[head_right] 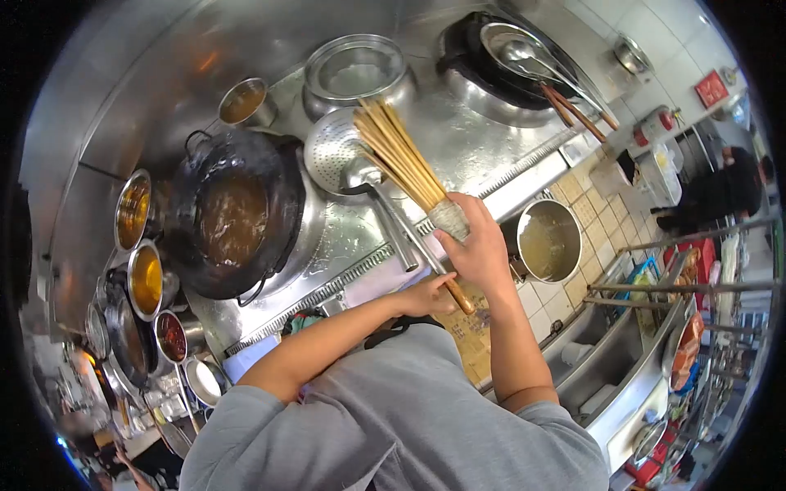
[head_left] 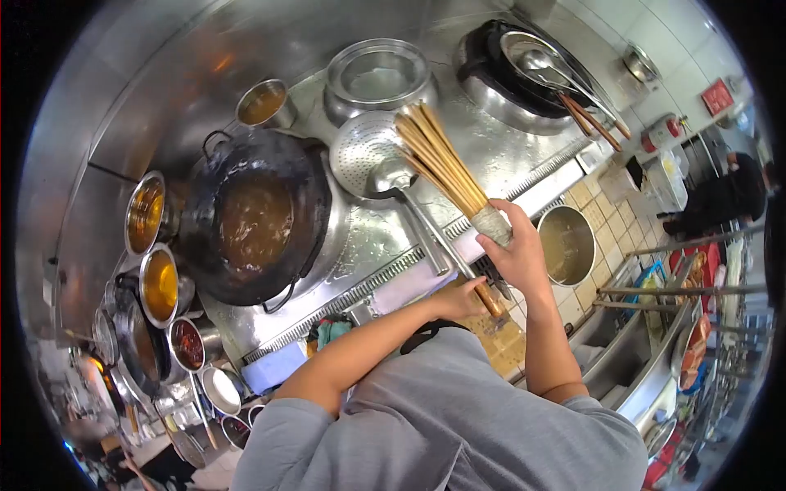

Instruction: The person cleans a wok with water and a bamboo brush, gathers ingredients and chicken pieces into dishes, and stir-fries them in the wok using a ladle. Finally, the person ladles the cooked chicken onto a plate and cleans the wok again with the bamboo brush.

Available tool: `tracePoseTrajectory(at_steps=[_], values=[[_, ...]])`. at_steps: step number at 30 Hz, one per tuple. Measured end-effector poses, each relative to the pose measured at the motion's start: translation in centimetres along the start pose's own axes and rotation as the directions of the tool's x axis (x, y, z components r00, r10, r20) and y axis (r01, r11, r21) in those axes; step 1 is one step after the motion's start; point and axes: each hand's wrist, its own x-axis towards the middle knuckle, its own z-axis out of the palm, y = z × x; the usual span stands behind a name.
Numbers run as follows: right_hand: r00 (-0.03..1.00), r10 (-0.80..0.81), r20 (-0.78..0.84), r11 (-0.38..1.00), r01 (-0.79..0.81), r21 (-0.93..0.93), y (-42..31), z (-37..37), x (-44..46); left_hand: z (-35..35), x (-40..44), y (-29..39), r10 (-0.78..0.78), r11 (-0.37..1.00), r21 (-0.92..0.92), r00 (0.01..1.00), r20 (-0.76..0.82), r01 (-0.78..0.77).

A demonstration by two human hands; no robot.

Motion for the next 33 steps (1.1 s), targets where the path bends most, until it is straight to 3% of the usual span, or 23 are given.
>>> tracePoseTrajectory(at_steps=[2,3,5,7,8,10,12,14,15,17,18,19,20,22,23,24,25,26,28,30,31,33], values=[[0.996,0.01,0.088,0.997,-0.016,0.072,-1.9,0.9,1.1,-1.3,-2.9,-1.1,0.36,0.921,0.213,0.921,-0.15,-0.325],[0.991,-0.06,0.12,0.997,0.053,0.061,-2.6,1.8,1.8,-2.6,-7.2,1.4,0.269,0.956,0.19,0.926,-0.266,-0.223],[0.953,-0.225,0.203,0.97,0.199,0.138,-4.2,4.1,3.2,-4.9,-13.1,1.6,0.34,0.934,0.302,0.738,-0.583,-0.191],[0.888,-0.346,0.304,0.937,0.31,0.161,-6.7,6.7,4.1,-7.5,-18.2,-1.1,0.453,0.882,0.471,0.344,-0.823,-0.035],[0.835,-0.419,0.357,0.908,0.392,0.148,-7.9,7.9,4.4,-8.6,-21.1,-2.0,0.493,0.844,0.514,0.156,-0.856,0.151],[0.784,-0.41,0.465,0.909,0.391,0.142,-10.7,10.9,4.5,-9.3,-25.9,-3.9,0.409,0.815,0.365,0.002,-0.913,0.45],[0.644,-0.461,0.61,0.846,0.527,0.083,-12.9,14.9,5.0,-9.2,-27.7,-7.5,0.234,0.873,0.258,0.107,-0.966,0.414],[0.438,-0.507,0.742,0.754,0.642,0.137,-12.9,21.1,7.3,-9.2,-26.8,-11.3,0.385,0.846,0.396,0.106,-0.917,0.356],[0.314,-0.5,0.807,0.715,0.676,0.18,-12.9,24.9,9.2,-8.8,-26.8,-10.5,0.392,0.827,0.381,0.063,-0.918,0.414],[0.443,-0.476,0.76,0.737,0.672,0.07,-14.5,31.1,13.2,-8.7,-26.4,-10.6,0.377,0.828,0.358,0.043,-0.925,0.431],[0.574,-0.404,0.713,0.811,0.586,-0.012,-15.3,33.8,14.7,-8.6,-26.2,-10.6,0.386,0.833,0.353,0.009,-0.923,0.425],[0.756,-0.316,0.573,0.881,0.458,-0.118,-16.7,36.0,14.5,-8.5,-26.3,-10.4,0.377,0.84,0.335,-0.015,-0.926,0.426],[0.867,-0.234,0.44,0.933,0.328,-0.15,-17.7,38.0,13.2,-8.4,-26.4,-10.2,0.358,0.85,0.329,0.008,-0.934,0.411],[0.904,-0.185,0.385,0.956,0.257,-0.142,-18.8,40.2,9.3,-8.4,-27.2,-10.0,0.337,0.86,0.315,0.015,-0.941,0.402],[0.878,-0.203,0.434,0.956,0.273,-0.104,-19.1,40.6,7.2,-8.3,-27.6,-10.1,0.336,0.86,0.331,0.057,-0.94,0.388],[0.851,-0.316,0.419,0.923,0.378,-0.071,-18.6,40.7,5.2,-8.5,-27.8,-10.1,0.341,0.858,0.353,0.101,-0.935,0.372],[0.795,-0.295,0.53,0.918,0.389,-0.073,-19.4,38.6,3.8,-8.6,-27.7,-10.3,0.315,0.856,0.339,0.127,-0.941,0.391],[0.8,-0.301,0.519,0.917,0.393,-0.073,-19.4,38.3,4.2,-8.8,-27.7,-10.6,0.327,0.851,0.349,0.124,-0.937,0.392],[0.697,-0.428,0.575,0.852,0.524,0.0,-18.2,37.5,6.7,-8.8,-27.5,-11.0,0.357,0.858,0.368,0.098,-0.929,0.357],[0.804,-0.168,0.57,0.965,0.254,-0.073,-19.8,38.5,11.2,-8.7,-27.9,-11.3,0.362,0.86,0.373,0.099,-0.927,0.348],[0.9,-0.094,0.425,0.958,0.197,-0.206,-20.8,39.3,11.7,-8.9,-28.1,-11.6,0.349,0.858,0.362,0.106,-0.931,0.364],[0.916,-0.12,0.384,0.966,0.197,-0.17,-21.4,41.0,10.0,-9.5,-29.4,-11.8,0.298,0.852,0.335,0.154,-0.942,0.402]])
